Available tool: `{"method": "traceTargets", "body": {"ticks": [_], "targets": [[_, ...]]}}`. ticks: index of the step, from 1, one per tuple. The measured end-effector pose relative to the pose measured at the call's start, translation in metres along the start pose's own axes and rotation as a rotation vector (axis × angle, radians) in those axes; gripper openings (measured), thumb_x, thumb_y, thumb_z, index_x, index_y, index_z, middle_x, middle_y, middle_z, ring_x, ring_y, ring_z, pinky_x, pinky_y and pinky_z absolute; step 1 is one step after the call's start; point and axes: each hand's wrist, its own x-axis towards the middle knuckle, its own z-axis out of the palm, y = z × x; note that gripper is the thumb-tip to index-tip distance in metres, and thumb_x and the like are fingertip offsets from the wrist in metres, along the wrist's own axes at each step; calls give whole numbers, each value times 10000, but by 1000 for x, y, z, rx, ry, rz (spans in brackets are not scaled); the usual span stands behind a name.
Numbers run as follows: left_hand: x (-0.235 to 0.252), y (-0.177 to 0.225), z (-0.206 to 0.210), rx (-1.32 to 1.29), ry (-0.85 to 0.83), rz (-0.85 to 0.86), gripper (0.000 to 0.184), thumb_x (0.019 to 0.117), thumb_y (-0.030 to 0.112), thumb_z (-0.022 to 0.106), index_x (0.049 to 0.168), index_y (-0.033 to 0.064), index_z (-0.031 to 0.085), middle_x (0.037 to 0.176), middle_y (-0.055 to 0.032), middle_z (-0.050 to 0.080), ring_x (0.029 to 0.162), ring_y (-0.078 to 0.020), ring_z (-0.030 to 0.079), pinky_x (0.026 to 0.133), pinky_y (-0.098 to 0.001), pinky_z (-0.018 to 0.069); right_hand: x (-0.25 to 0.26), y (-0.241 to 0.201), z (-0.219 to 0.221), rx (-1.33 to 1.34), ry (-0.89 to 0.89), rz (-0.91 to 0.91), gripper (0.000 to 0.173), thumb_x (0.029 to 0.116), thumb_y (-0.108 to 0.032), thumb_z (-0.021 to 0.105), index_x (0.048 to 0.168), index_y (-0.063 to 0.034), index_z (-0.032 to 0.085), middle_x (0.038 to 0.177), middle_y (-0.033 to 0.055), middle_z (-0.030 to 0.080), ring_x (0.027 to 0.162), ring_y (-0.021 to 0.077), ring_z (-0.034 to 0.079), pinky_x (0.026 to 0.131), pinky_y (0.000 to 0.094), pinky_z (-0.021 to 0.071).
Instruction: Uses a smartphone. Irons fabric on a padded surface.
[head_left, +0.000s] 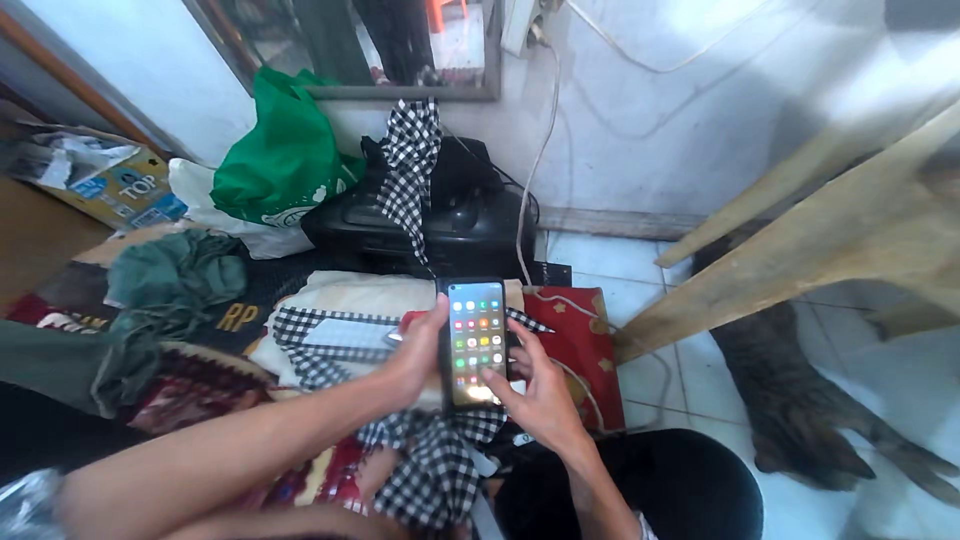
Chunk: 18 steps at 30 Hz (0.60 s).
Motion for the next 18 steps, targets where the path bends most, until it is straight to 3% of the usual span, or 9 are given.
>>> {"method": "traceTargets", "body": {"ticks": [9, 13, 18], "targets": [[-1, -3, 3, 5, -23, 0, 594, 1110, 483, 197, 1315, 69, 570, 1111, -105, 718, 1014, -199, 710, 872, -387, 586, -1, 0, 11, -124, 141, 72, 790, 899, -460, 743, 1520, -77, 438, 1056, 59, 762, 917, 153, 748, 833, 379, 622], [-1, -3, 3, 2, -22, -2, 597, 1111, 481, 188, 1318, 65, 564, 1091, -110, 716, 993, -200, 714, 856, -385, 592, -1, 2, 14, -178, 171, 55, 758, 913, -449, 724, 1505, -61, 454, 1012, 60, 766, 878, 166, 749, 796, 394, 618], [1, -5, 1, 6, -20, -8, 609, 1105, 497, 186, 1336, 71, 554, 1121, -112, 710, 1018, -204, 707, 871, -393, 586, -1, -1, 11, -141, 144, 62, 727, 930, -423, 712, 1503, -56, 455, 1044, 66, 766, 910, 158, 751, 827, 376, 619]]}}
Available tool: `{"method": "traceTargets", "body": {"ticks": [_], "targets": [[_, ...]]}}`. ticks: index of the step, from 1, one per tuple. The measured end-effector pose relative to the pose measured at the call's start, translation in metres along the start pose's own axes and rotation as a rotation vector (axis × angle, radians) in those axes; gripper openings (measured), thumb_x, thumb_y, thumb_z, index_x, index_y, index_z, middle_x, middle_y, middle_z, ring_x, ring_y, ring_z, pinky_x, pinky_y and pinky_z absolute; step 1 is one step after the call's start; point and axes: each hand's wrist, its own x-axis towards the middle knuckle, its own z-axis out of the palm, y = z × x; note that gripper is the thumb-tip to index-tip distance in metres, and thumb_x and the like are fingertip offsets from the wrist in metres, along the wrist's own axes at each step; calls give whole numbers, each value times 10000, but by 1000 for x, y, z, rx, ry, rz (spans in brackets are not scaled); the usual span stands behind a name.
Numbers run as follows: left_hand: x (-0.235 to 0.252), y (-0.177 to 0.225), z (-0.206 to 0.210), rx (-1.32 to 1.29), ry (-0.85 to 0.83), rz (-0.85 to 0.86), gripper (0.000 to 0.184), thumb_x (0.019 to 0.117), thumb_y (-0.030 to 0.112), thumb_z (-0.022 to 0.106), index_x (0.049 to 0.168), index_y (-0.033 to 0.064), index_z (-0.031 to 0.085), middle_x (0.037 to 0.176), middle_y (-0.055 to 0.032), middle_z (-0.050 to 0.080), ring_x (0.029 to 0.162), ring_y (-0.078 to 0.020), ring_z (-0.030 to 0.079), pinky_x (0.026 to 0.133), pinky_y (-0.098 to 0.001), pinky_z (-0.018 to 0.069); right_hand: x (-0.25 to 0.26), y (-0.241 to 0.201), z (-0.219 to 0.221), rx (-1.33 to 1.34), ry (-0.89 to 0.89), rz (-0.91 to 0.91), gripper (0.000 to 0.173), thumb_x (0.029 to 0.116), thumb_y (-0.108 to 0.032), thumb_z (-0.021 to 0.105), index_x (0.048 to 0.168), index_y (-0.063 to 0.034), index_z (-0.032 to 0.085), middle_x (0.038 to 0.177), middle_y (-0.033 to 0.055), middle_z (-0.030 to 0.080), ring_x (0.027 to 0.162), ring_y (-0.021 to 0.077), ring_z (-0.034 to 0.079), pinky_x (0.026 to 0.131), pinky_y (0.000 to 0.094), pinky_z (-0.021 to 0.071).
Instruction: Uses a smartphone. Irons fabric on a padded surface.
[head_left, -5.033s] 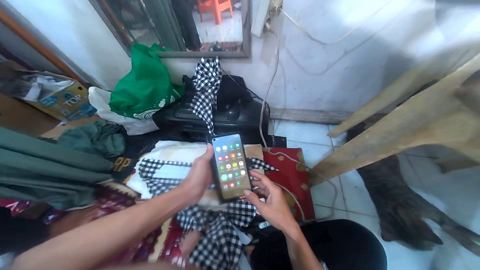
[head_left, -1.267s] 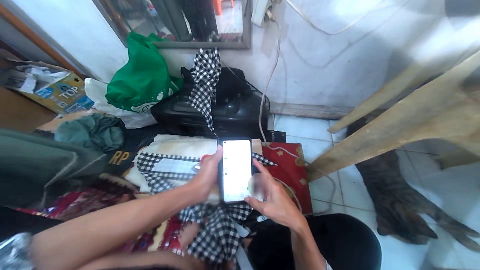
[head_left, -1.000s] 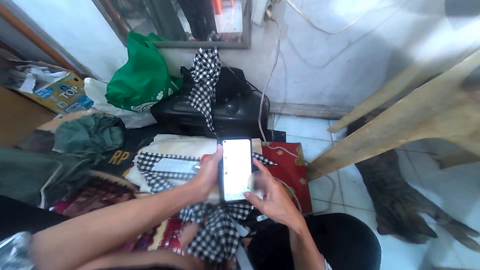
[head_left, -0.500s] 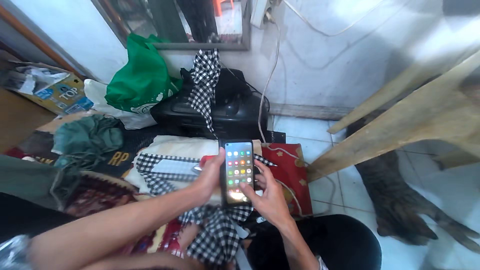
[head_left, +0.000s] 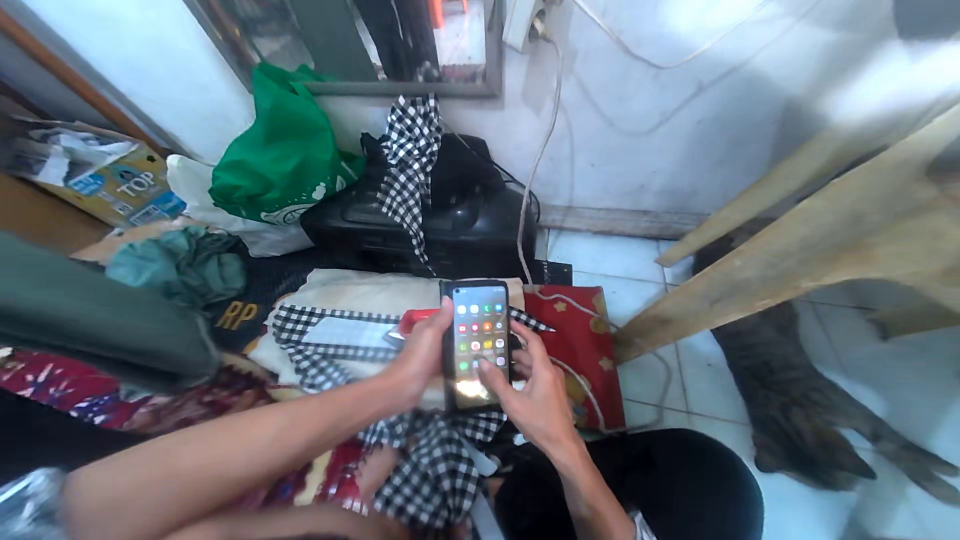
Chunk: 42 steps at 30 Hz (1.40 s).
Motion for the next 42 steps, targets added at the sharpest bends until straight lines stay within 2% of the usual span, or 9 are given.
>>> {"method": "traceTargets", "body": {"ticks": [5, 13, 25, 42], "targets": [[2, -1, -2, -10, 13, -16, 590, 1110, 484, 193, 1336, 74, 552, 1121, -104, 712, 1021, -199, 708, 869, -384, 586, 1, 0, -4, 64, -47, -12, 676, 957, -346, 697, 1501, -31, 447, 1041, 75, 763, 909, 142, 749, 823, 337, 622], [1, -2, -2, -13, 10, -21, 595, 1112, 481, 202, 1325, 55, 558, 1134, -120, 711, 1034, -209, 708, 882, -398, 587, 0, -1, -6, 114, -58, -11, 634, 971, -314, 681, 1491, -26, 458, 1022, 68, 761, 879, 125, 745, 794, 315, 623], [2, -3, -1, -27, 29, -28, 590, 1115, 470, 203, 1317, 47, 561, 1103, -118, 718, 999, -207, 718, 857, -389, 597, 2, -1, -8, 180, -73, 2, 483, 1046, -226, 565, 1470, -11, 478, 979, 56, 752, 820, 82, 724, 754, 259, 605], [2, -4, -1, -33, 22, -19, 588, 1112, 477, 207, 1323, 55, 559, 1107, -117, 720, 1003, -211, 721, 853, -389, 603, 3, 0, -11, 180, -78, 11, 464, 1058, -233, 542, 1473, -32, 485, 1007, 51, 756, 857, 84, 730, 778, 266, 605]]}}
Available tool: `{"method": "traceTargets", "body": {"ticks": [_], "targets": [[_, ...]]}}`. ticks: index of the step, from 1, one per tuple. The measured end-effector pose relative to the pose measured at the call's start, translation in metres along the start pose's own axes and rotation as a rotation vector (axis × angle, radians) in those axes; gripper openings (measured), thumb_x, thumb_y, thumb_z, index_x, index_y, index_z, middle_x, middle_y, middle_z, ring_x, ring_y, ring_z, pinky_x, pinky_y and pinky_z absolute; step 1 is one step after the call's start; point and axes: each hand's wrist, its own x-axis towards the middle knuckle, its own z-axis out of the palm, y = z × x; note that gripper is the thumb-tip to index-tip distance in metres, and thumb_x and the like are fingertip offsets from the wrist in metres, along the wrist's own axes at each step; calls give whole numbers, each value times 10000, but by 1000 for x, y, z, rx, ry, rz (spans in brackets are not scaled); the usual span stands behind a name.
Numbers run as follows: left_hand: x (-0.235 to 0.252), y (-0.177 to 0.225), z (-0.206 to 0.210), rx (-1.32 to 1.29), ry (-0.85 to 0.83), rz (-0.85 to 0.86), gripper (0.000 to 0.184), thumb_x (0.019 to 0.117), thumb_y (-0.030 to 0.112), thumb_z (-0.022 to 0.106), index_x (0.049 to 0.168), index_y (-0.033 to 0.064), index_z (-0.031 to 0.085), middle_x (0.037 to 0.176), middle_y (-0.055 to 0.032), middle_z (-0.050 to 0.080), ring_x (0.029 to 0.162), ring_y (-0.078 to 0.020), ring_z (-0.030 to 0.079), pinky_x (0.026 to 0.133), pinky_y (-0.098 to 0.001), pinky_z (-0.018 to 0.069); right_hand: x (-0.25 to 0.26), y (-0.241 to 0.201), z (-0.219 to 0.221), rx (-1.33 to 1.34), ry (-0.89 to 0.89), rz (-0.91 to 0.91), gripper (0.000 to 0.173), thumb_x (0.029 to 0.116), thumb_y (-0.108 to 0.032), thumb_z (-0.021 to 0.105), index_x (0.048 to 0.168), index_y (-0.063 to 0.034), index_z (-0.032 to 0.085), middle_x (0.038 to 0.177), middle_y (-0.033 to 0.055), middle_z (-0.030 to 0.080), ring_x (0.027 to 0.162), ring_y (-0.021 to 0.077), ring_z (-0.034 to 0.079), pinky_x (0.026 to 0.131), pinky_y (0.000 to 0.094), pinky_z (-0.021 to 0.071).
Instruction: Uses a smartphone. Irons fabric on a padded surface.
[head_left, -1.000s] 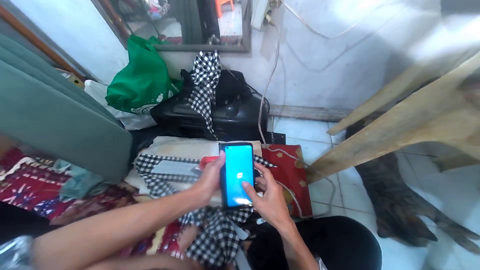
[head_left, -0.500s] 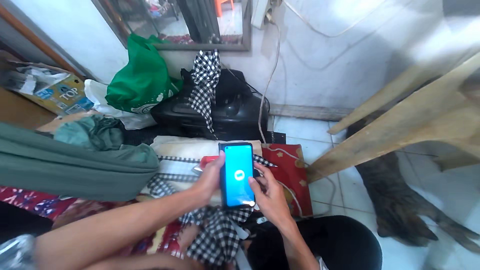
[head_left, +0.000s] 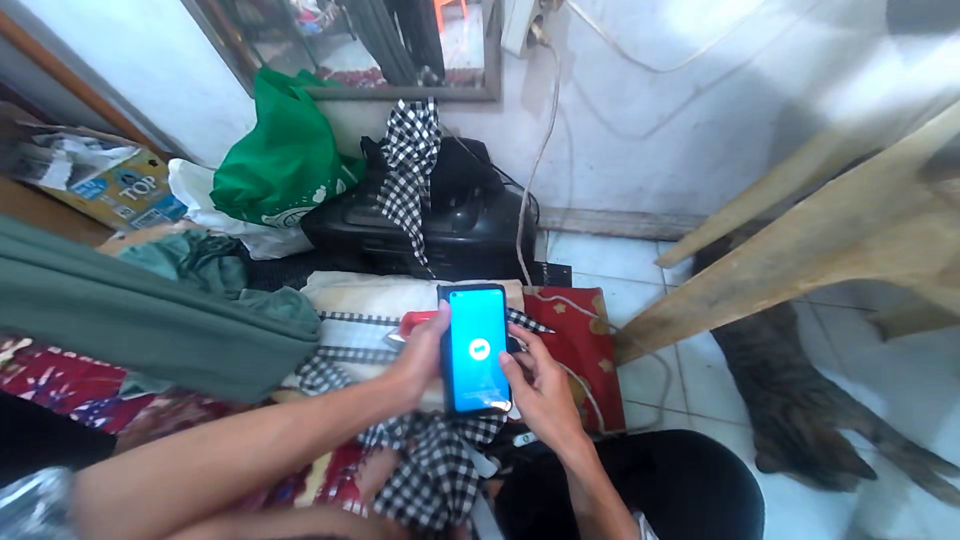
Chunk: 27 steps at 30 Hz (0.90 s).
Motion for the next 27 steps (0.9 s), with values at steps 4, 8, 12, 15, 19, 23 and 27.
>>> {"method": "traceTargets", "body": {"ticks": [4, 8, 12, 15, 19, 23, 27], "targets": [[1, 0, -1, -6, 0, -4, 586, 1110, 484, 211, 1323, 64, 559, 1106, -115, 721, 1004, -212, 721, 850, -390, 602, 0, -1, 0, 2, 0, 0, 462, 1060, -230, 541, 1474, -32, 486, 1004, 51, 753, 864, 82, 727, 789, 266, 602], [0, 0, 0, -12, -2, -3, 585, 1111, 481, 214, 1318, 59, 561, 1102, -115, 722, 999, -212, 722, 850, -392, 602, 0, -2, -1, 11, -5, 0, 457, 1060, -222, 540, 1471, -30, 487, 1012, 56, 752, 874, 79, 726, 795, 260, 599], [-1, 1, 0, -1, -1, 0, 588, 1111, 480, 206, 1327, 57, 552, 1097, -118, 717, 994, -214, 720, 845, -394, 601, 0, -2, -2, 5, -7, -10, 454, 1059, -212, 539, 1470, -27, 490, 1009, 57, 753, 871, 84, 727, 790, 262, 601], [-1, 0, 0, 6, 4, 2, 591, 1112, 480, 204, 1324, 55, 555, 1099, -121, 718, 993, -215, 721, 844, -396, 603, 0, -1, -1, 4, -5, -16, 455, 1060, -215, 536, 1470, -22, 489, 1008, 58, 751, 865, 81, 724, 790, 265, 601], [0, 0, 0, 6, 2, 2, 591, 1113, 480, 203, 1315, 55, 562, 1096, -121, 719, 992, -215, 720, 846, -396, 601, 0, -2, -1, 9, -10, -6, 454, 1061, -212, 535, 1475, -30, 486, 1024, 58, 752, 879, 78, 725, 797, 262, 599], [0, 0, -1, 3, -1, 3, 593, 1113, 476, 200, 1313, 51, 563, 1102, -121, 719, 996, -219, 721, 849, -397, 601, 0, -2, -1, 12, -11, -5, 453, 1061, -217, 536, 1472, -32, 489, 1019, 56, 753, 873, 81, 726, 794, 263, 600], [0, -1, -1, 7, 3, 5, 587, 1112, 477, 210, 1323, 53, 557, 1106, -123, 719, 998, -216, 723, 850, -396, 604, 0, -2, -1, 15, -10, -3, 447, 1063, -205, 532, 1472, -29, 490, 1020, 58, 752, 876, 80, 726, 795, 255, 600]]}}
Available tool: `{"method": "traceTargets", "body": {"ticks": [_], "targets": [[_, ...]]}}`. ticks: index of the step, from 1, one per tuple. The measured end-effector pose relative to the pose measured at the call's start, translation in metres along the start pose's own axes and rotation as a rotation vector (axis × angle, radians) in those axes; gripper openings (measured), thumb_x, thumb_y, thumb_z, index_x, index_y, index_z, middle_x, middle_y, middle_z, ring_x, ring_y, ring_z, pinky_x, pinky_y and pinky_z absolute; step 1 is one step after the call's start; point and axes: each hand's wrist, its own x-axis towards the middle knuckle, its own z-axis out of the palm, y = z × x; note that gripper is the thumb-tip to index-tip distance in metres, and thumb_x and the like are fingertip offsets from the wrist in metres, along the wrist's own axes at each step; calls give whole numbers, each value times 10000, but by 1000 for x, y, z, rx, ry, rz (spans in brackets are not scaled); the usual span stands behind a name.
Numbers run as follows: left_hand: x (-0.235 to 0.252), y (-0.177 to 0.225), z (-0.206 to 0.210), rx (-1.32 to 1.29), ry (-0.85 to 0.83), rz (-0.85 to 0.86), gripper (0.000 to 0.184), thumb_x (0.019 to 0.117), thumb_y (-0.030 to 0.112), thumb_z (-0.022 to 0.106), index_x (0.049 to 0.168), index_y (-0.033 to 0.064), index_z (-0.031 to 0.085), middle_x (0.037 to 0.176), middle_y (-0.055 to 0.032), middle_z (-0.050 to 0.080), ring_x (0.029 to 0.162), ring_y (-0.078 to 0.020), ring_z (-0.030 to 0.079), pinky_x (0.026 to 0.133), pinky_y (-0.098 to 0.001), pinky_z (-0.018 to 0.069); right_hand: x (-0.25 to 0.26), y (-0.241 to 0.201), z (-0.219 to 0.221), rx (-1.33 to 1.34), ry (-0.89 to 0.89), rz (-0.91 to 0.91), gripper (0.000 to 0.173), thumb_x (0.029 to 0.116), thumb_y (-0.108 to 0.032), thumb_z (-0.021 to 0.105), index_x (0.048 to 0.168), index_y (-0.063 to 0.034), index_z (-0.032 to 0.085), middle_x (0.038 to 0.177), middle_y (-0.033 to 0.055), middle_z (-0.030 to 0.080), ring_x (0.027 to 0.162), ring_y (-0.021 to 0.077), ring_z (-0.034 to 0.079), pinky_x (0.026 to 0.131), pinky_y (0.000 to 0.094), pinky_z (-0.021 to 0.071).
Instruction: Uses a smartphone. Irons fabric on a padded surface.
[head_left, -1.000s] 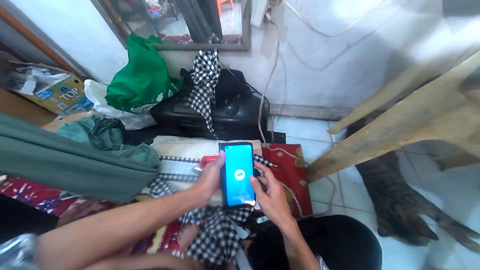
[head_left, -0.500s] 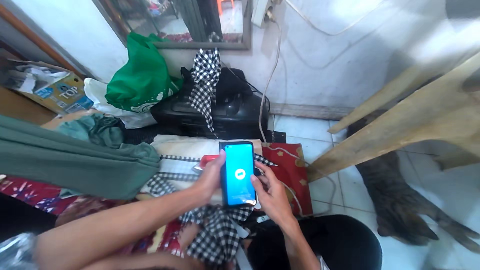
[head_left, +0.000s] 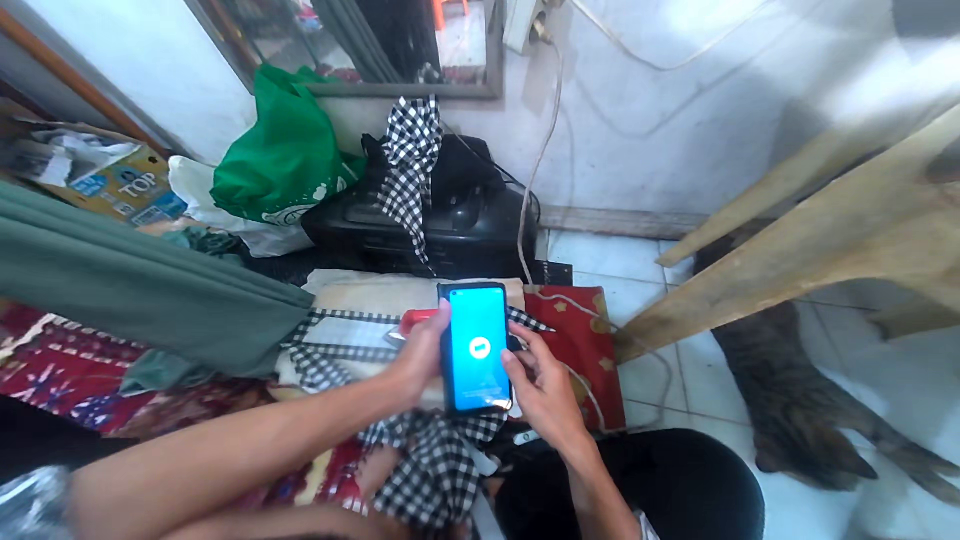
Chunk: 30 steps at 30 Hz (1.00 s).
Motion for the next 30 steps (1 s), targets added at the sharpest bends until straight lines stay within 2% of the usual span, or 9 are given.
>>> {"method": "traceTargets", "body": {"ticks": [8, 12, 19, 30], "targets": [[1, 0, -1, -5, 0, -3, 591, 1112, 481, 208, 1316, 53, 562, 1101, -123, 720, 992, -217, 723, 846, -392, 601, 0, -1, -1, -8, -5, 3, 450, 1063, -205, 531, 1475, -28, 488, 1022, 62, 752, 875, 71, 724, 798, 253, 599], [0, 0, 0, 18, 11, 1, 592, 1113, 477, 206, 1307, 44, 560, 1086, -126, 715, 982, -211, 716, 842, -393, 594, 0, -1, -1, -48, 3, 5, 457, 1061, -225, 531, 1474, -35, 493, 959, 37, 738, 793, 50, 682, 744, 244, 566], [0, 1, 1, 31, 8, -3, 597, 1110, 487, 198, 1339, 56, 542, 1109, -124, 708, 1003, -212, 709, 853, -397, 588, 1, 0, -2, -50, -5, 32, 461, 1064, -227, 535, 1490, -57, 490, 970, 64, 743, 808, 84, 699, 751, 271, 579], [0, 1, 1, 34, 3, -2, 603, 1110, 488, 185, 1327, 56, 545, 1095, -119, 710, 994, -205, 710, 844, -387, 586, 1, 0, -2, -45, -8, 0, 458, 1062, -212, 529, 1478, -25, 486, 976, 45, 745, 811, 54, 696, 756, 240, 575]]}}
